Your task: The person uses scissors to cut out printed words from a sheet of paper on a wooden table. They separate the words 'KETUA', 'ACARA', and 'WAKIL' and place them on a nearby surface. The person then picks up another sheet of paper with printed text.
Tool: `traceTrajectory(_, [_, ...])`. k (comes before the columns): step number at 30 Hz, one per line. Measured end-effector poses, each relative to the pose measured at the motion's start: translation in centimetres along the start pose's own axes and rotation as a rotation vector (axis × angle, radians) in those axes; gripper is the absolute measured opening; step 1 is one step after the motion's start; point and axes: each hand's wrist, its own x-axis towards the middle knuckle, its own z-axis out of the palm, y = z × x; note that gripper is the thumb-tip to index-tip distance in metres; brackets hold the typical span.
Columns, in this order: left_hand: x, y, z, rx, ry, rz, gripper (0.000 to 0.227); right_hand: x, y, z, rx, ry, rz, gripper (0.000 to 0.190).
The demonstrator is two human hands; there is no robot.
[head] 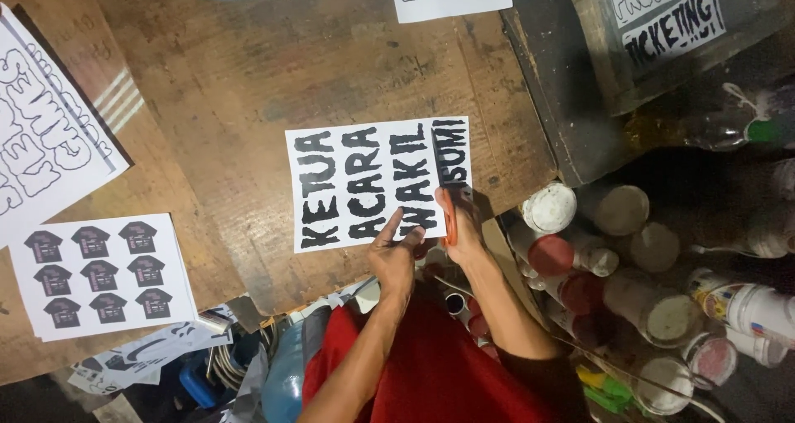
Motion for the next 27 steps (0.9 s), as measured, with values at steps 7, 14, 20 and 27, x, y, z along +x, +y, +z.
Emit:
traceTrajectory(7, [0.9, -1.2, -0.2, -0.001, -0.027, -0.010, 0.059, 0.6, -0.6, 0.9, 0.070, -0.055, 0.048, 0.037])
traceTrajectory(14, [1.4, -1.9, -0.1, -0.003, -0.023, -0.014, 0.057, 2.3, 0.3, 1.0, 0.098, -0.071, -0.032, 0.029])
traceTrajectory(20, [2.4, -2.2, -1.4, 0.023, -0.005, 0.016, 0.057, 3.6, 0.0, -0.7, 0.083, -0.144, -0.005, 0.027])
traceTrajectory(27, [6.3, -3.7, -5.1, 0.178, 0.021, 0.154, 0.054, -0.8, -6.0, -6.1, -0.298, 0.224, -0.464, 0.053])
